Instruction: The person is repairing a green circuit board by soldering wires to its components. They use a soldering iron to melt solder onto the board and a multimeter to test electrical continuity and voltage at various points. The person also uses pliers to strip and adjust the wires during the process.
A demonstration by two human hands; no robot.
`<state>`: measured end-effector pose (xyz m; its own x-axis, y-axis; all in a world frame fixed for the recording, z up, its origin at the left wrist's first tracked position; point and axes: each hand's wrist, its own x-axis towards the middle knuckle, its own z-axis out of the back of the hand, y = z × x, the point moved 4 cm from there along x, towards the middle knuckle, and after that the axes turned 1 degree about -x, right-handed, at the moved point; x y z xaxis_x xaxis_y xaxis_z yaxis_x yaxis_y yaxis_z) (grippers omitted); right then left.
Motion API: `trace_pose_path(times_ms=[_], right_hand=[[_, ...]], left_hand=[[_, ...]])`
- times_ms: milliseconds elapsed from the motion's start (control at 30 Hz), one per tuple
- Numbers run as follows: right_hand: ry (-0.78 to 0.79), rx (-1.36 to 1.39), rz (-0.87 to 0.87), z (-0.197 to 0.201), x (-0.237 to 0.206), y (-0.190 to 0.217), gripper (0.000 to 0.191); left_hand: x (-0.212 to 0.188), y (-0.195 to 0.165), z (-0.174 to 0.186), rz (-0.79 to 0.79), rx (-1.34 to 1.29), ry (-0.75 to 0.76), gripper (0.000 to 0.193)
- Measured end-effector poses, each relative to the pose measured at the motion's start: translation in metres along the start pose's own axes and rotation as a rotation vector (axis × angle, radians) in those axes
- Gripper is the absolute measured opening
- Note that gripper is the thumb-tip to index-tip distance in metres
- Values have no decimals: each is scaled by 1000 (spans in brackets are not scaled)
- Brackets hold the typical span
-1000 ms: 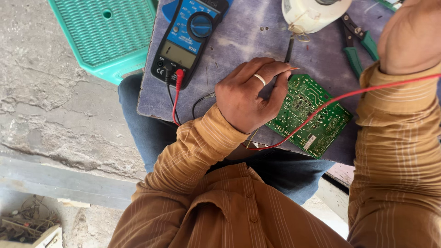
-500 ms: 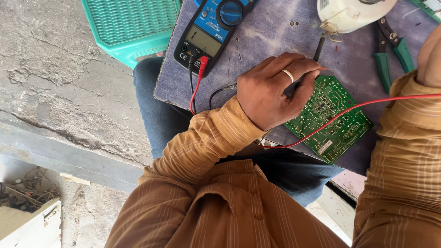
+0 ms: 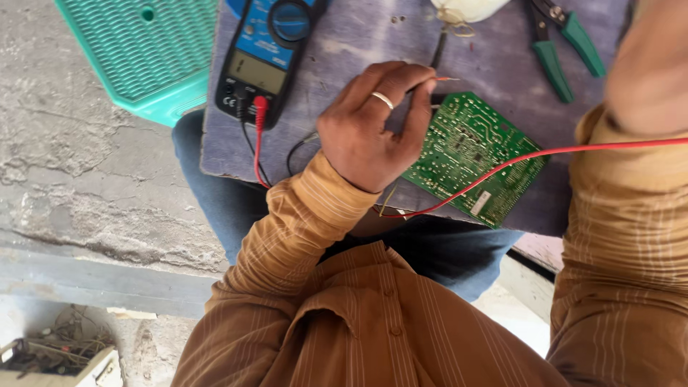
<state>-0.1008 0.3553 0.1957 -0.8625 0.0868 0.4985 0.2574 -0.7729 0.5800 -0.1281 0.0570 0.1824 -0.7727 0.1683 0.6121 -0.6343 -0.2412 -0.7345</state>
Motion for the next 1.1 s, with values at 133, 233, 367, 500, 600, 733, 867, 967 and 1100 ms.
trace_pose_path(times_ms=[133,233,367,500,600,733,867,967,1100], right_hand=[[225,333,21,-15,-15,44,27],[294,463,11,-25,-16,65,30],[265,621,-37,-30,-16,77,31],[279,576,53,-33,-17,78,30],[276,592,39,-38,-17,76,29],[287,612,27,-44,-16,78,28],[308,575,87,-46,-16,79,27],[299,594,88,-48,-19,75,24],[292,545,91,-49,-25,69,22]], left_hand=[[1,-2,-3,1,7,22,14],[0,-3,-4,8,9,39,15],[1,-5,-9,34,20,67,16],[3,-4,-12,38,22,89,16],[2,-3,-12,38,24,97,16],[0,-1,-11,20,23,91,15],[-1,1,-11,15,19,77,15],[-1,2,-12,13,7,65,15],[-1,2,-10,17,5,67,16]])
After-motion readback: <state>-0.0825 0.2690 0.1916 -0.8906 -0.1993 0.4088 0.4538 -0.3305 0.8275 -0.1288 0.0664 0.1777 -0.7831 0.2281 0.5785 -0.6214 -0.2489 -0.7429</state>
